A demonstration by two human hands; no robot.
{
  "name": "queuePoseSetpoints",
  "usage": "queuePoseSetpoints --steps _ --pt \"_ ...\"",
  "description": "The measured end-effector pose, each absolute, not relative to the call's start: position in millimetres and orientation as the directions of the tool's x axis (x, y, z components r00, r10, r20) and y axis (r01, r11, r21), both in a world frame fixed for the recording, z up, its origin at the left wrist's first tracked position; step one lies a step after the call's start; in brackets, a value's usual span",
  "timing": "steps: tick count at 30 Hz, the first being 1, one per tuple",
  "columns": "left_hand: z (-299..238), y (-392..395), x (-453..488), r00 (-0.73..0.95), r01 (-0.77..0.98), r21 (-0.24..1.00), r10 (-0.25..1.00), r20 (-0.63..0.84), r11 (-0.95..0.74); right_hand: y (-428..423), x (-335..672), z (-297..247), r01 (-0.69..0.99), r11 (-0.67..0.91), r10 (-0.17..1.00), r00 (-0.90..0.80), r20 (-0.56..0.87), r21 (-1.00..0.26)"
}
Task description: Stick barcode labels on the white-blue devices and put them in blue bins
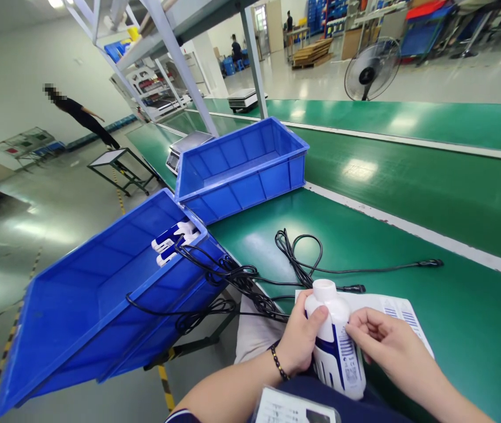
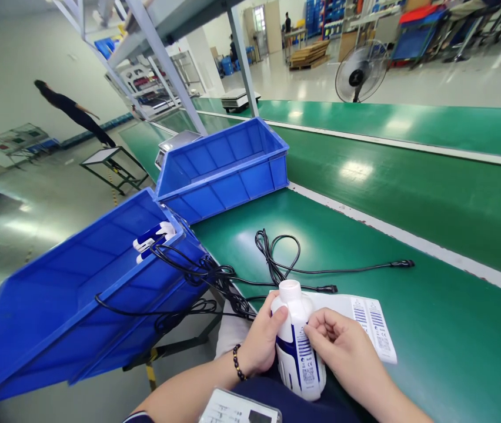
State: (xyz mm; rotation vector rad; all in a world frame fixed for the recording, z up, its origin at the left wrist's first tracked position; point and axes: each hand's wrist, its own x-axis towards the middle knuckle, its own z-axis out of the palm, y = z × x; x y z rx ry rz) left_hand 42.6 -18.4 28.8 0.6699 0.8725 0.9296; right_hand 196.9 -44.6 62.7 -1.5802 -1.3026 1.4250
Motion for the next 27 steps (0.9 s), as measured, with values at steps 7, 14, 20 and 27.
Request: queuePoseSetpoints --steps 7,14,20,27 --pt "27.3 -15.6 44.3 0.338 -0.413 0.759 0.859 -0.385 0.503 -48.0 204.7 55.5 0.481 0.236 0.962 -0.238 0.134 -0.844" --pt "26.7 -15.4 46.8 0.295 -0.393 0.772 0.864 -0.408 0.499 -52.0 198.6 58.7 0.573 0.371 0.928 -0.195 0.318 -0.730" --pt "25.2 -13.9 45.6 0.303 -0.353 0.811 0.877 -0.373 0.466 -47.7 197.0 65.1 0.662 0.363 0.926 -0.178 0.333 -0.655" --pt "13.8 -2.1 33.0 0.344 -0.390 0.762 0.850 -0.400 0.517 -45.3 183.3 70.4 0.607 0.560 0.815 -0.282 0.506 -0.563"
